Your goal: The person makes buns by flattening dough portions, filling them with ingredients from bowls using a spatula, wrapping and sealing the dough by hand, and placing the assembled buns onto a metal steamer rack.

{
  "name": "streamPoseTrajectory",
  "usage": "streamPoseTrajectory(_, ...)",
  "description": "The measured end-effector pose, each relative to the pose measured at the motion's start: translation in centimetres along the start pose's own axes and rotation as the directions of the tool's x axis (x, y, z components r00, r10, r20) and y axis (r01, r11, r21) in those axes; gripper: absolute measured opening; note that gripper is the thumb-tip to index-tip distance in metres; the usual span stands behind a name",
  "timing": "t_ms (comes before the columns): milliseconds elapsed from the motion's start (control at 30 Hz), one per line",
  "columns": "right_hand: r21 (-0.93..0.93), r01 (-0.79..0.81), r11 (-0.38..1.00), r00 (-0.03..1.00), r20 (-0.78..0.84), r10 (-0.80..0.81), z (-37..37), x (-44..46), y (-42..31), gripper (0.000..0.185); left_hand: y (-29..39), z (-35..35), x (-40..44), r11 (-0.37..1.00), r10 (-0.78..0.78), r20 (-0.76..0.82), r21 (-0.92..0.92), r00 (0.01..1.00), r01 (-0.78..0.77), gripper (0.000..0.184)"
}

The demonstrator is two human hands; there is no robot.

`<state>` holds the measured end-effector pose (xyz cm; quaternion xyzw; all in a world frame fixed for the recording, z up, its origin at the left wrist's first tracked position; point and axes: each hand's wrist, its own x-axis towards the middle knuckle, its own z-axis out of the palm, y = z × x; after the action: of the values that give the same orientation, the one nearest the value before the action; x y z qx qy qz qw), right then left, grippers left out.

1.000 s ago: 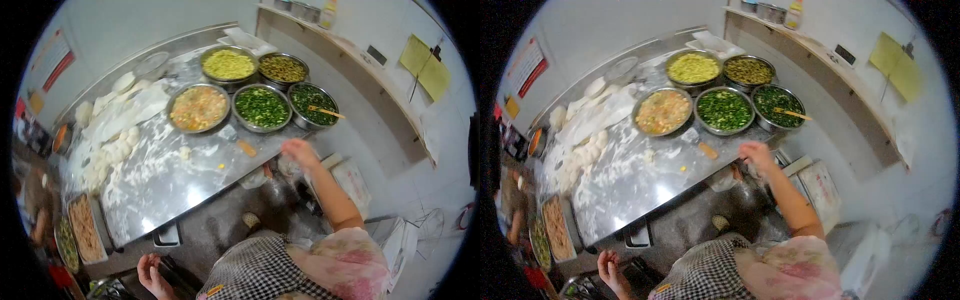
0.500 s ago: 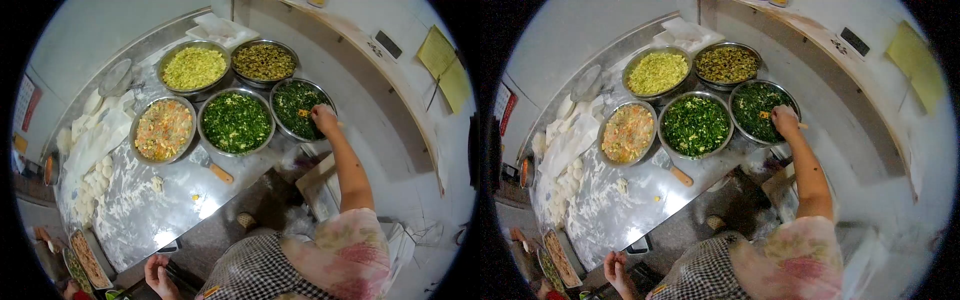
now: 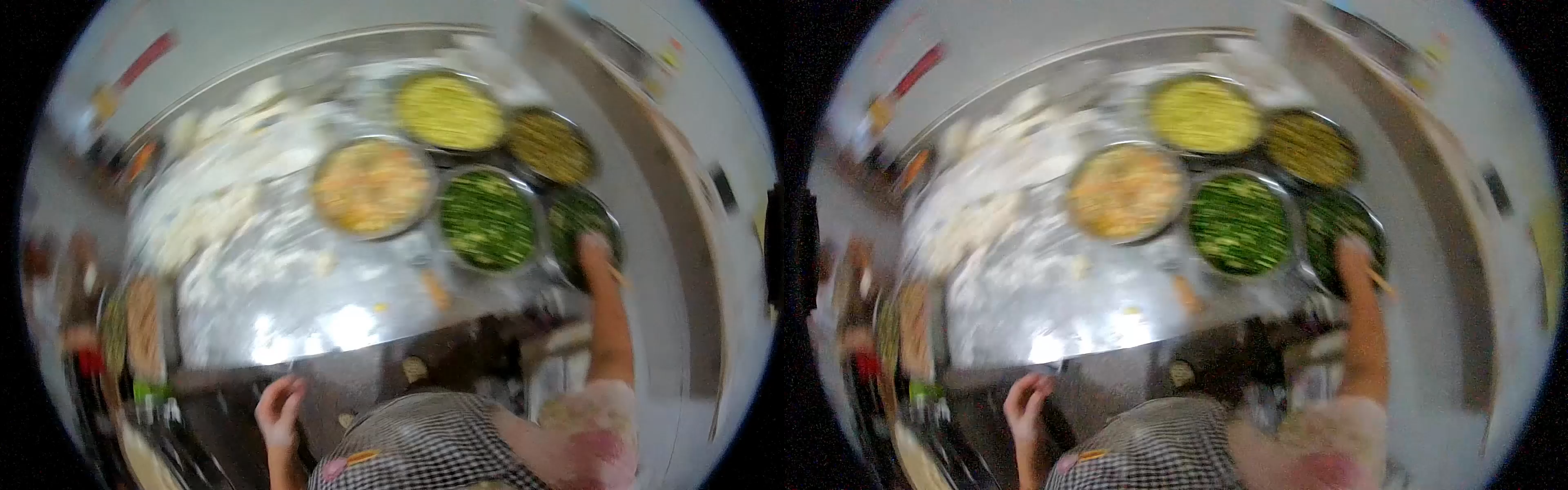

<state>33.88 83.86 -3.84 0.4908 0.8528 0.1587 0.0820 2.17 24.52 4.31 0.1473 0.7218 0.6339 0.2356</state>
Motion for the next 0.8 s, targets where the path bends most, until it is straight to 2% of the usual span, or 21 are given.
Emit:
streamPoseTrajectory(33,-0.068,-0.094,0.993,0.995,0.007,0.095,4.8,2.4,2.0,0.017,0.1,-0.7,-0.6,0.997,-0.047,-0.022,0.057,0.999,0.048,0.028)
streamPoseTrajectory(100,-0.025,-0.031,0.999,0.999,-0.012,0.031,3.9,3.9,3.2,0.018,1.6,-1.1,-1.1,0.984,-0.121,-0.004,0.129,0.993,0.121,0.03)
streamPoseTrajectory(133,0.035,0.015,0.999,0.998,-0.064,-0.013,3.3,5.9,2.7,0.019,0.6,-2.3,-1.9,0.989,-0.09,0.017,0.122,0.996,0.088,0.031)
streamPoseTrajectory(167,0.106,0.039,0.994,0.993,-0.113,-0.027,2.2,7.7,2.3,0.02,-0.9,-3.4,-2.2,0.997,-0.012,0.067,0.074,0.998,0.007,0.034)
streamPoseTrajectory(200,0.2,0.07,0.977,0.985,-0.168,-0.036,0.2,9.4,0.5,0.021,-1.9,-3.9,-3.3,1.0,-0.003,0.052,-0.023,0.999,0.004,0.036)
streamPoseTrajectory(233,0.31,0.095,0.946,0.976,-0.215,-0.028,-2.6,10.5,-2.3,0.022,-2.2,-5.6,-4.0,1.0,0.018,0.045,-0.008,0.999,-0.017,0.035)
streamPoseTrajectory(267,0.428,0.124,0.895,0.967,-0.255,-0.012,-5.0,11.1,-5.0,0.023,-4.5,-6.5,-5.2,0.983,0.028,0.022,-0.182,0.999,-0.024,0.035)
streamPoseTrajectory(300,0.548,0.168,0.819,0.961,-0.278,-0.011,-8.1,11.2,-8.5,0.025,-6.8,-7.7,-6.6,0.978,0.068,-0.01,-0.196,0.998,-0.068,0.035)
streamPoseTrajectory(367,0.765,0.273,0.583,0.959,-0.261,-0.108,-13.5,10.4,-18.2,0.028,-10.2,-10.5,-9.4,0.974,-0.02,-0.086,-0.227,0.996,0.0,0.037)
streamPoseTrajectory(433,0.923,0.27,0.275,0.916,-0.157,-0.369,-18.4,7.0,-32.4,0.031,-14.2,-14.2,-12.6,0.983,-0.117,-0.216,-0.162,0.969,0.083,0.036)
streamPoseTrajectory(467,0.969,0.213,0.124,0.835,-0.115,-0.538,-20.9,3.3,-40.4,0.033,-16.9,-15.8,-14.6,0.982,-0.165,-0.281,-0.14,0.945,0.13,0.036)
streamPoseTrajectory(500,0.977,0.158,-0.145,0.713,-0.215,-0.668,-22.9,-3.7,-49.1,0.024,-22.0,-17.9,-17.7,0.975,-0.22,-0.382,-0.12,0.898,0.188,0.037)
streamPoseTrajectory(533,0.93,0.004,-0.367,0.561,-0.306,-0.769,-24.9,-10.7,-57.9,0.015,-25.3,-18.6,-20.6,0.96,-0.279,-0.47,-0.106,0.837,0.26,0.037)
streamPoseTrajectory(567,0.941,0.218,-0.258,0.384,-0.326,-0.864,-31.5,-23.4,-61.7,0.008,-24.6,-19.8,-24.0,0.88,-0.358,-0.561,0.066,0.747,0.471,0.037)
streamPoseTrajectory(600,0.953,0.166,-0.254,0.215,-0.286,-0.934,-32.7,-30.8,-66.9,0.006,-26.0,-20.6,-27.2,0.836,-0.384,-0.618,0.082,0.686,0.542,0.037)
streamPoseTrajectory(633,0.922,0.236,-0.307,-0.042,-0.306,-0.951,-36.3,-39.9,-68.4,0.005,-31.1,-20.2,-30.4,0.879,-0.352,-0.728,-0.042,0.587,0.475,0.037)
streamPoseTrajectory(667,0.831,0.33,-0.447,-0.295,-0.359,-0.885,-38.1,-47.2,-70.6,0.006,-31.8,-20.3,-34.0,0.85,-0.444,-0.759,-0.19,0.476,0.491,0.037)
streamPoseTrajectory(700,0.73,0.399,-0.555,-0.443,-0.377,-0.814,-40.0,-53.2,-71.6,0.012,-32.8,-20.4,-37.3,0.809,-0.532,-0.764,-0.334,0.364,0.483,0.037)
streamPoseTrajectory(733,0.612,0.411,-0.676,-0.564,-0.412,-0.716,-40.7,-58.6,-73.1,0.015,-36.6,-19.4,-40.7,0.783,-0.549,-0.806,-0.402,0.222,0.475,0.036)
streamPoseTrajectory(767,0.598,0.408,-0.69,-0.623,-0.37,-0.689,-42.0,-63.7,-73.9,0.018,-39.8,-18.1,-44.0,0.752,-0.555,-0.829,-0.463,0.071,0.469,0.035)
streamPoseTrajectory(800,0.605,0.31,-0.733,-0.691,-0.386,-0.611,-42.6,-68.2,-75.2,0.02,-39.7,-16.9,-46.7,0.723,-0.565,-0.824,-0.521,-0.047,0.453,0.034)
